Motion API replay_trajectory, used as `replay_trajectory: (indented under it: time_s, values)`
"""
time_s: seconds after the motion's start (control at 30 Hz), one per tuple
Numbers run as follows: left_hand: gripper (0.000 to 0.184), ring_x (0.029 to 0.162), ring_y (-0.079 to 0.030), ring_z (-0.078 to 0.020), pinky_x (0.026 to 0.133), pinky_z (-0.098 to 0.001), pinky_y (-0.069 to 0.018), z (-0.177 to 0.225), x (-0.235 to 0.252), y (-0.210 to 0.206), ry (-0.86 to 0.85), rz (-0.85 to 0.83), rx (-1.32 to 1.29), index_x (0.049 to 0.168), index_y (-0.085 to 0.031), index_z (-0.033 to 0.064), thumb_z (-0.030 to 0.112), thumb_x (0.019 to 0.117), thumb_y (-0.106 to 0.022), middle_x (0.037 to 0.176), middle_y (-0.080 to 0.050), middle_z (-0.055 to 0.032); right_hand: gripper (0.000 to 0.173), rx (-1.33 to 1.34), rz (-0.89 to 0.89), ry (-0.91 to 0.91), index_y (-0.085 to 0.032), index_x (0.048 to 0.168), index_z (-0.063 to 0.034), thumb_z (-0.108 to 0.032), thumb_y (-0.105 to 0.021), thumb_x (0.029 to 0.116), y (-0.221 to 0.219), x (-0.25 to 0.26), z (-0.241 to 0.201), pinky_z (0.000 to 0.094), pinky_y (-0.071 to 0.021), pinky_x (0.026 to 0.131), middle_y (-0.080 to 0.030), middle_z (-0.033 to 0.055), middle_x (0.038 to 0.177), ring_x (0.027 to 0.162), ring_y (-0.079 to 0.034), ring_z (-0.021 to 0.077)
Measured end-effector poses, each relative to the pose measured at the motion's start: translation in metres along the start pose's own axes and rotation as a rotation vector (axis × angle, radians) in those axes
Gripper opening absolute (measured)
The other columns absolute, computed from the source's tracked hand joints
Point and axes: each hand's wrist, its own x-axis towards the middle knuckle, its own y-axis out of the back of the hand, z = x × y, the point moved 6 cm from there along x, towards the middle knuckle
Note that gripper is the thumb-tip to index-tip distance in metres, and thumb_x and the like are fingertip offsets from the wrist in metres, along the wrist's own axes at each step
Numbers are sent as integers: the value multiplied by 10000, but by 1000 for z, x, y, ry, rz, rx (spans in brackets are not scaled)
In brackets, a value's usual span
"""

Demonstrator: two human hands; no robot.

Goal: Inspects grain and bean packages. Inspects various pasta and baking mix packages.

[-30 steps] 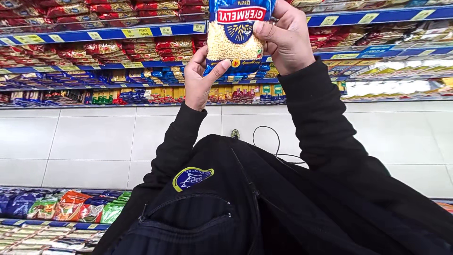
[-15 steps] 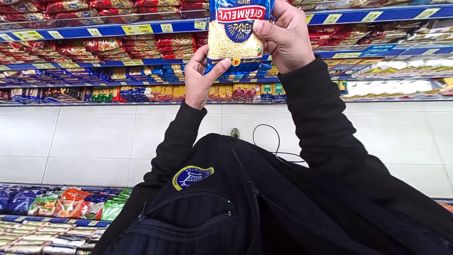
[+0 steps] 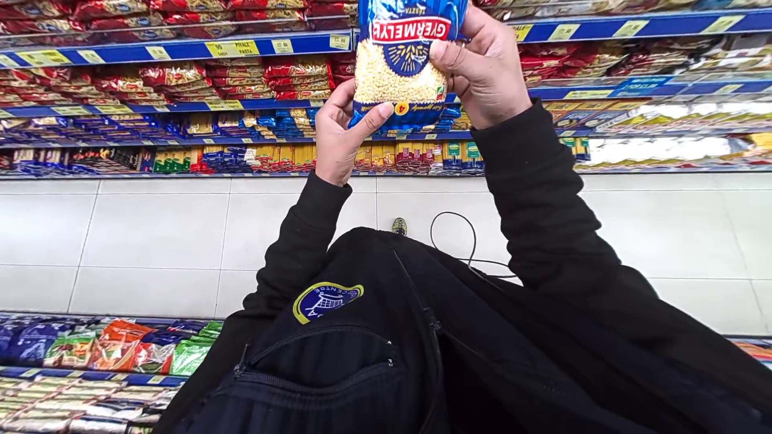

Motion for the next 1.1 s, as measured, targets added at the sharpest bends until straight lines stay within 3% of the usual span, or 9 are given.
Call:
replay_trajectory:
  time_s: [1.1]
  values:
    - [442, 1055, -696, -243, 917, -413, -609, -8, 2, -9, -1, -38, 16, 1289, -553, -67, -10, 893, -741, 1155, -680, -163, 421, -8, 23, 22, -505, 1362, -16, -123, -656, 983, 11, -11, 2, 326, -634, 848, -706, 74, 1172, 997, -727, 177]
